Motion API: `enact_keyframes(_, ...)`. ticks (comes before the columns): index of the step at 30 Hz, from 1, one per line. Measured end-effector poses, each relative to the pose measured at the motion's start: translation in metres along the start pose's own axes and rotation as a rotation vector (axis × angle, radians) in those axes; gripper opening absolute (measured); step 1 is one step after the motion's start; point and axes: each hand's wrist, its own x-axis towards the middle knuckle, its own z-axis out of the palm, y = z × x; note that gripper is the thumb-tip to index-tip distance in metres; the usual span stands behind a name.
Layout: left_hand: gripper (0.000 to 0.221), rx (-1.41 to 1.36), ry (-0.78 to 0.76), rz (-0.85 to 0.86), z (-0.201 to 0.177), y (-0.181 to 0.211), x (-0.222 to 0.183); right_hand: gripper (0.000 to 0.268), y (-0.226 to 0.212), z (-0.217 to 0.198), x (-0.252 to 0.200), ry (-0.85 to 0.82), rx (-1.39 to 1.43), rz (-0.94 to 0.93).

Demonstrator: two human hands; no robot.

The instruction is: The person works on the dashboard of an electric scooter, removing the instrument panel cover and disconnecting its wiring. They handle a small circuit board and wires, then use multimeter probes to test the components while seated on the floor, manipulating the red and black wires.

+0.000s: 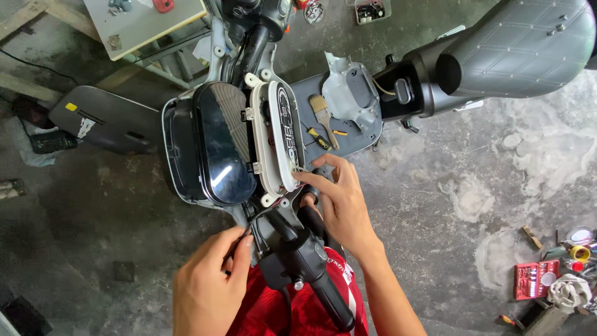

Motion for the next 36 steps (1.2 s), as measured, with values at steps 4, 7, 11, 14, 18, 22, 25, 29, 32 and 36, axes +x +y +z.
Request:
enact_keyframes(4,0.022,-0.01,-0.013,-0.067,0.004,0.006,0.0,0.052,0.002,-0.007,0.001,-0.022,-0.009,-0.064)
enact_keyframes(7,0.018,-0.001,0.094,0.07,0.011,0.004,0.0,0.054,-0.002,-0.011,0.006,-0.066,0.002,-0.013)
enact_keyframes(11,0.019,-0.04,0.065,0.062,0.016,0.003,0.0,0.054,-0.005,-0.015,0.005,-0.11,0.019,0.06)
enact_keyframes(14,0.018,-0.041,0.099,0.147,0.017,0.006,-0.001,0.055,-0.005,-0.015,0.005,-0.125,0.028,0.06)
enact_keyframes(18,0.021,-0.064,0.048,0.062,0.013,0.01,-0.001,0.051,-0.006,-0.015,0.004,-0.139,0.039,0.068)
enact_keyframes(22,0.032,-0.021,0.022,0.041,0.012,0.005,-0.002,0.045,-0.004,-0.013,0.003,-0.128,0.025,0.055)
enact_keyframes(25,0.026,-0.045,0.078,0.078,0.01,0.005,-0.004,0.045,-0.002,-0.01,0.001,-0.099,0.026,0.012)
enact_keyframes(29,0.025,-0.063,0.08,0.05,0.011,-0.001,-0.007,0.045,-0.001,-0.007,-0.001,-0.09,0.03,0.015)
enact_keyframes(32,0.025,-0.072,0.117,0.12,0.013,-0.006,-0.007,0.045,0.002,-0.004,-0.005,-0.083,0.054,0.022)
enact_keyframes(36,0.025,-0.077,0.056,0.019,0.011,-0.005,-0.006,0.042,0.007,-0.003,-0.009,-0.004,0.121,-0.014)
